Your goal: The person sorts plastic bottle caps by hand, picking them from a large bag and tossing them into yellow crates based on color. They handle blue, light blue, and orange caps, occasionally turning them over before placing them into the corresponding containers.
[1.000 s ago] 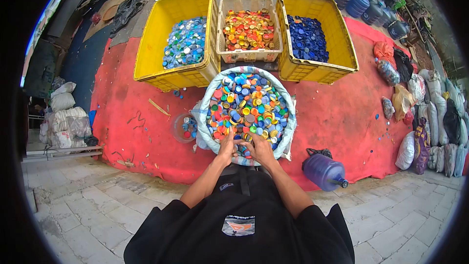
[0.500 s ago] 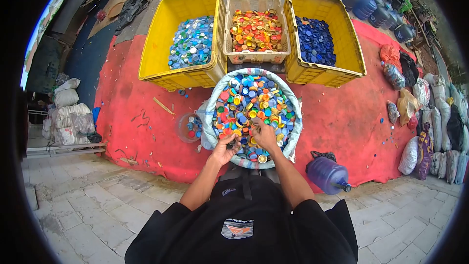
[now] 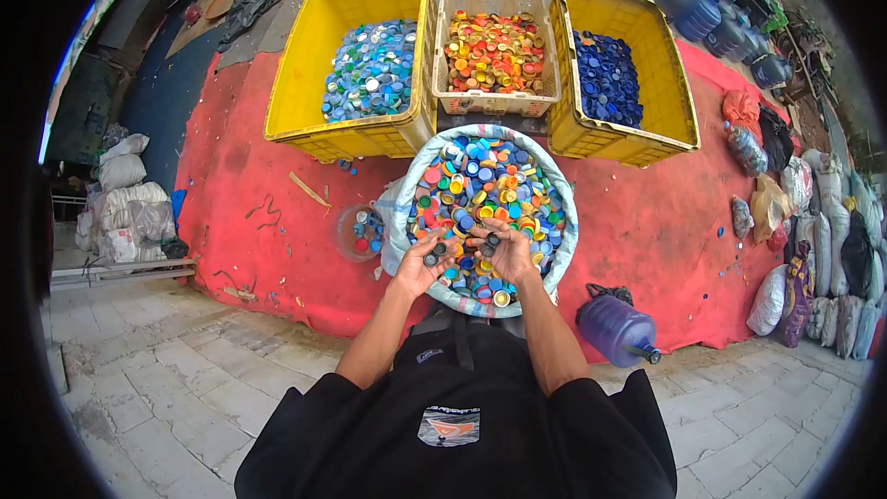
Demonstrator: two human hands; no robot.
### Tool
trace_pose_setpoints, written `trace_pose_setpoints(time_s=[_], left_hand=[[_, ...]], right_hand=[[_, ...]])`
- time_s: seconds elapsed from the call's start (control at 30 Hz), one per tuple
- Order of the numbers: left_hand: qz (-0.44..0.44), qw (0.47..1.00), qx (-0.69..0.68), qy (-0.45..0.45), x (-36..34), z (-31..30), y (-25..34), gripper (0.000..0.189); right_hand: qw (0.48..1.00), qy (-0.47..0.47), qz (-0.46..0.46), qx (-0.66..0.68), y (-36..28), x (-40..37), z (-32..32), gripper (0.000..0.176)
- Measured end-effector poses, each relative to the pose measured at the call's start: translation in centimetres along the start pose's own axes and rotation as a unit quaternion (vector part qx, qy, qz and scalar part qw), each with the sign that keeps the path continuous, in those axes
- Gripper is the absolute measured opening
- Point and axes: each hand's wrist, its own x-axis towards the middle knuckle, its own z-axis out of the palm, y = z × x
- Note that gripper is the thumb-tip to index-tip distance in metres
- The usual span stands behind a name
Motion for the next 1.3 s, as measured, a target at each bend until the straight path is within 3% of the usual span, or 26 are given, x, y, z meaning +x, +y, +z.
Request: trace_pose_setpoints(time_s=[0.33, 0.57, 0.97, 1.1, 1.17, 1.23, 1.27, 1.3], left_hand=[[0.042, 0.999, -0.023, 0.006, 0.6, 0.2, 1.0, 0.034], [0.046, 0.998, -0.044, 0.003, 0.5, 0.3, 1.5, 0.03], [0.038, 0.994, -0.104, 0.022, 1.7, 2.1, 1.8, 0.041], [0.019, 0.992, -0.125, 0.022, 6.5, 4.0, 3.5, 0.054], [0.048, 0.988, -0.144, -0.022, 10.1, 8.0, 6.9, 0.062], [0.09, 0.974, -0.186, -0.088, 12.2, 13.3, 11.3, 0.081], [0.115, 0.97, -0.18, -0.113, 12.4, 15.9, 13.0, 0.098], [0.111, 0.981, -0.148, -0.052, 13.4, 17.0, 14.2, 0.111]], right_hand=[[0.997, -0.037, -0.019, 0.068, 1.5, 0.1, 2.0, 0.065], [0.998, 0.019, -0.033, 0.058, 2.6, 1.2, 3.3, 0.065], [0.992, 0.07, -0.074, 0.073, 2.4, 1.9, 3.3, 0.066], [0.977, 0.125, -0.109, 0.132, 0.0, 4.9, 3.9, 0.056], [0.969, 0.049, -0.178, 0.162, -4.0, 7.6, 5.7, 0.038], [0.955, -0.036, -0.238, 0.175, -9.1, 8.4, 11.1, 0.024], [0.959, -0.01, -0.241, 0.15, -11.2, 9.5, 12.4, 0.022], [0.962, 0.017, -0.243, 0.125, -12.8, 10.3, 13.1, 0.02]])
